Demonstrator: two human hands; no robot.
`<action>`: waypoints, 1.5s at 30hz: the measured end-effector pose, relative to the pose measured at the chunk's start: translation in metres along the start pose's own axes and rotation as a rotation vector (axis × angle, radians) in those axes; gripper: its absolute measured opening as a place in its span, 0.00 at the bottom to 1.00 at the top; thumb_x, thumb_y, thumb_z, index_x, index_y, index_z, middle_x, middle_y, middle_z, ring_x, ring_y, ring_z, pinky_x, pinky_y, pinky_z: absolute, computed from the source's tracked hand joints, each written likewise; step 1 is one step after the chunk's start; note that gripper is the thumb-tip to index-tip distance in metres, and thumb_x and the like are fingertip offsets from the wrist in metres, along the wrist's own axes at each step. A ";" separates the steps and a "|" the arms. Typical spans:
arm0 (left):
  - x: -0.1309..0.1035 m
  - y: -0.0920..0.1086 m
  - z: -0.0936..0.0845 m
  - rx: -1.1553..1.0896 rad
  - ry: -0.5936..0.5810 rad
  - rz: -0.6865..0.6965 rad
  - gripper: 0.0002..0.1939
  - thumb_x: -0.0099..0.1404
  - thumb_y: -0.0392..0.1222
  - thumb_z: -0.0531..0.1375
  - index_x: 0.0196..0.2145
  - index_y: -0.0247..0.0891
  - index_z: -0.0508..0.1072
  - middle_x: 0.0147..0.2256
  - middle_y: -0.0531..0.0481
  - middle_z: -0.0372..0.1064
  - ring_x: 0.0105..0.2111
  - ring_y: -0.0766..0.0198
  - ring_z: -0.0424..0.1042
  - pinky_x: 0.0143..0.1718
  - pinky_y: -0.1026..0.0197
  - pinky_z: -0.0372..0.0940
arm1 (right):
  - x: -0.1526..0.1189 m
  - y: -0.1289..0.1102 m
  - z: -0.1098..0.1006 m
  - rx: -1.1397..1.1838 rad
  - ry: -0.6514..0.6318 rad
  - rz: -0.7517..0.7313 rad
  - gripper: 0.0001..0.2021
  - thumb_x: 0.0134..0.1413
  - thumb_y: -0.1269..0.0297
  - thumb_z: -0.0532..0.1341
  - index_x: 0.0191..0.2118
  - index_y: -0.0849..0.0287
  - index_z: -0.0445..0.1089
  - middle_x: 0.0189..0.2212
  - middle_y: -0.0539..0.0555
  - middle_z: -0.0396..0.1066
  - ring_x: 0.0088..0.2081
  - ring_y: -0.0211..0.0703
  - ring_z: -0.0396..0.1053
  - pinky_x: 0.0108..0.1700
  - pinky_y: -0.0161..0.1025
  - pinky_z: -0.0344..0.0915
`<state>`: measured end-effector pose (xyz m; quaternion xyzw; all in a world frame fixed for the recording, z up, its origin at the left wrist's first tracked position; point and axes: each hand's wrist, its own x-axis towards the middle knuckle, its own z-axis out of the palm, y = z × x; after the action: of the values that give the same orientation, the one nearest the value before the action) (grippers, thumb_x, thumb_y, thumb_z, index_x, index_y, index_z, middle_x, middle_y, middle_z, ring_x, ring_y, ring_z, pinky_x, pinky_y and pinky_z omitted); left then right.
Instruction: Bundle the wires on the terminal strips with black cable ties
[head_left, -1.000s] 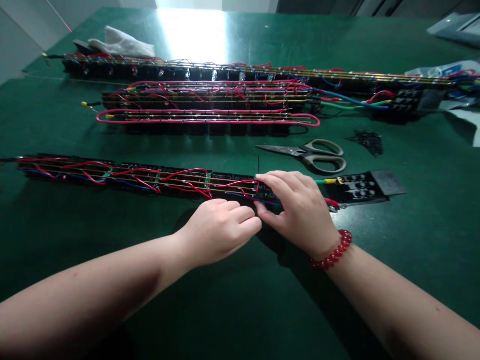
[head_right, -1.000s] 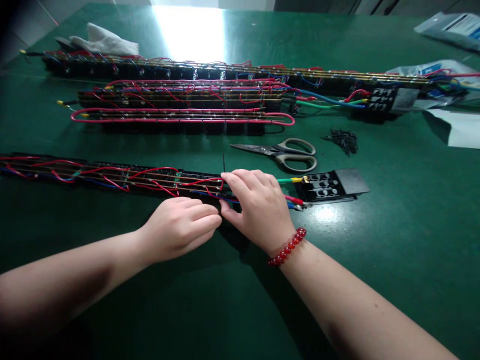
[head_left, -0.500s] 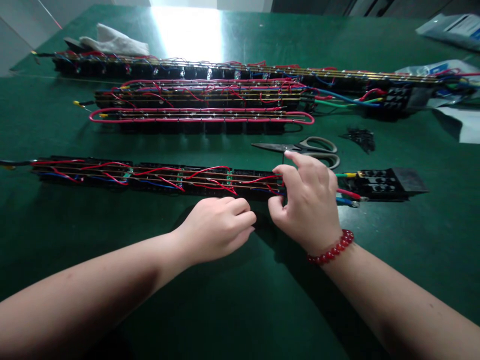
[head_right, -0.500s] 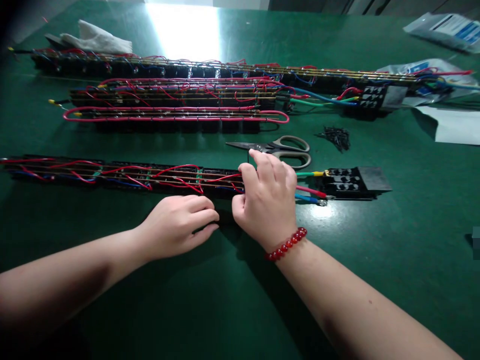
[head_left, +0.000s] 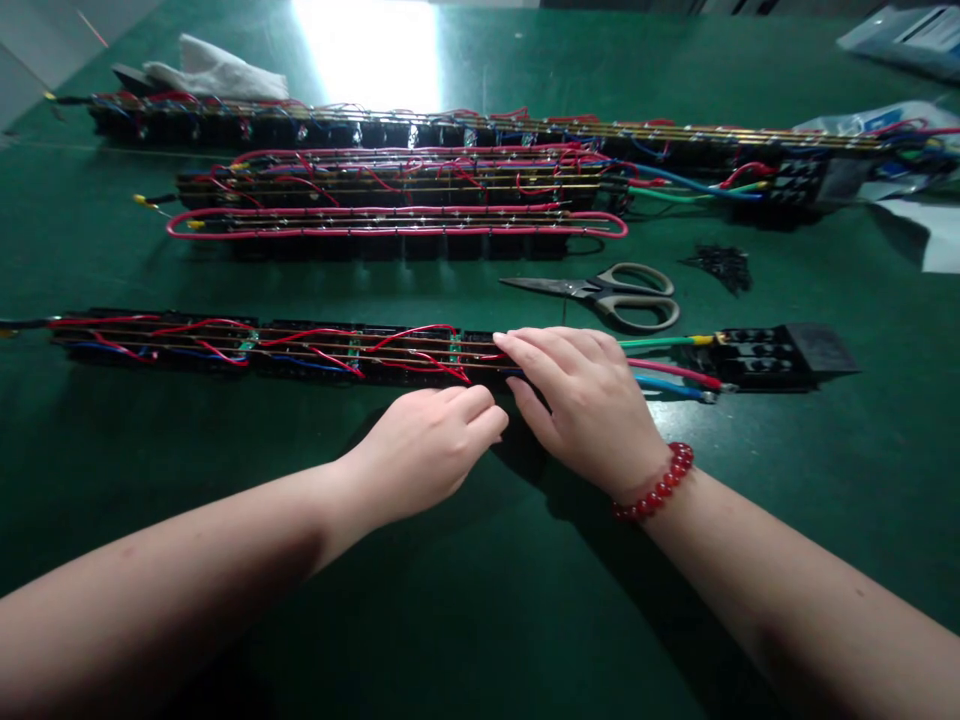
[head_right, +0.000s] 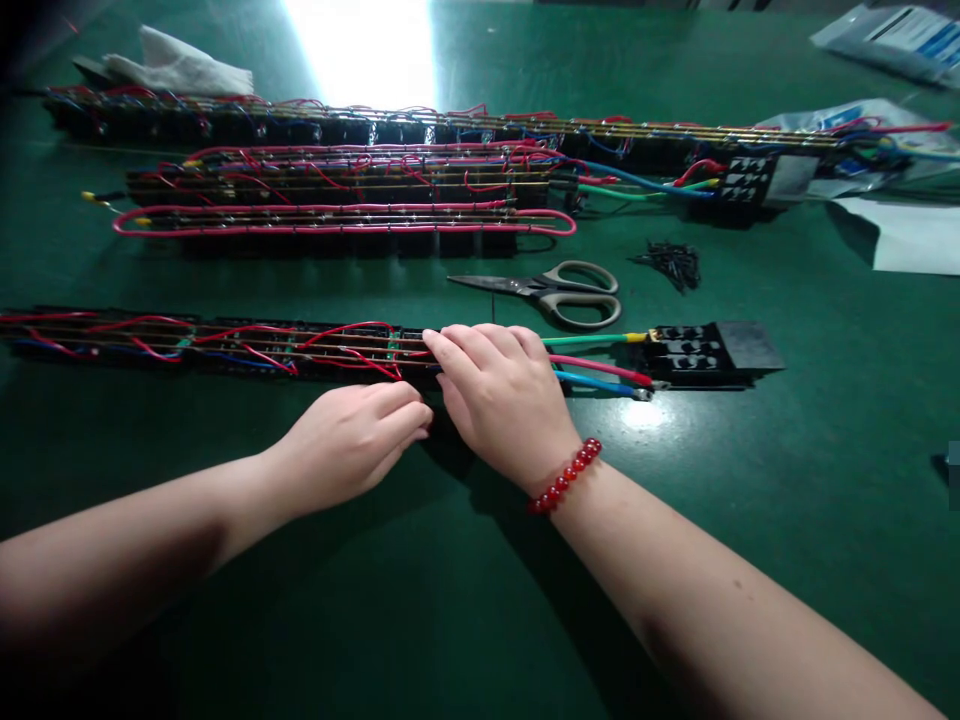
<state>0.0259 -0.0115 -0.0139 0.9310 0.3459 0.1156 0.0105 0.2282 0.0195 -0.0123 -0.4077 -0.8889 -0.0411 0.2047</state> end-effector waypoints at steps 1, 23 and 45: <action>0.000 0.000 0.000 -0.031 -0.008 -0.014 0.11 0.74 0.37 0.50 0.38 0.37 0.70 0.34 0.50 0.69 0.31 0.61 0.70 0.29 0.59 0.61 | 0.000 0.000 0.000 -0.003 -0.003 0.006 0.18 0.67 0.65 0.56 0.59 0.60 0.69 0.53 0.56 0.76 0.52 0.52 0.71 0.53 0.50 0.61; 0.000 0.004 -0.010 -0.087 -0.136 -0.155 0.14 0.60 0.32 0.52 0.43 0.40 0.69 0.37 0.49 0.70 0.37 0.56 0.72 0.32 0.56 0.66 | -0.001 -0.004 -0.005 -0.090 -0.042 0.153 0.15 0.64 0.61 0.55 0.53 0.61 0.68 0.50 0.62 0.75 0.51 0.58 0.69 0.57 0.55 0.57; 0.001 -0.001 -0.008 -0.171 -0.133 -0.002 0.12 0.68 0.34 0.52 0.45 0.39 0.72 0.37 0.49 0.72 0.37 0.59 0.69 0.36 0.56 0.66 | 0.000 0.001 -0.003 -0.138 -0.083 0.057 0.21 0.67 0.58 0.56 0.63 0.50 0.66 0.46 0.59 0.74 0.45 0.54 0.65 0.43 0.48 0.55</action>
<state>0.0243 -0.0107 -0.0061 0.9320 0.3344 0.0826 0.1132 0.2294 0.0195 -0.0094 -0.4474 -0.8797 -0.0792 0.1402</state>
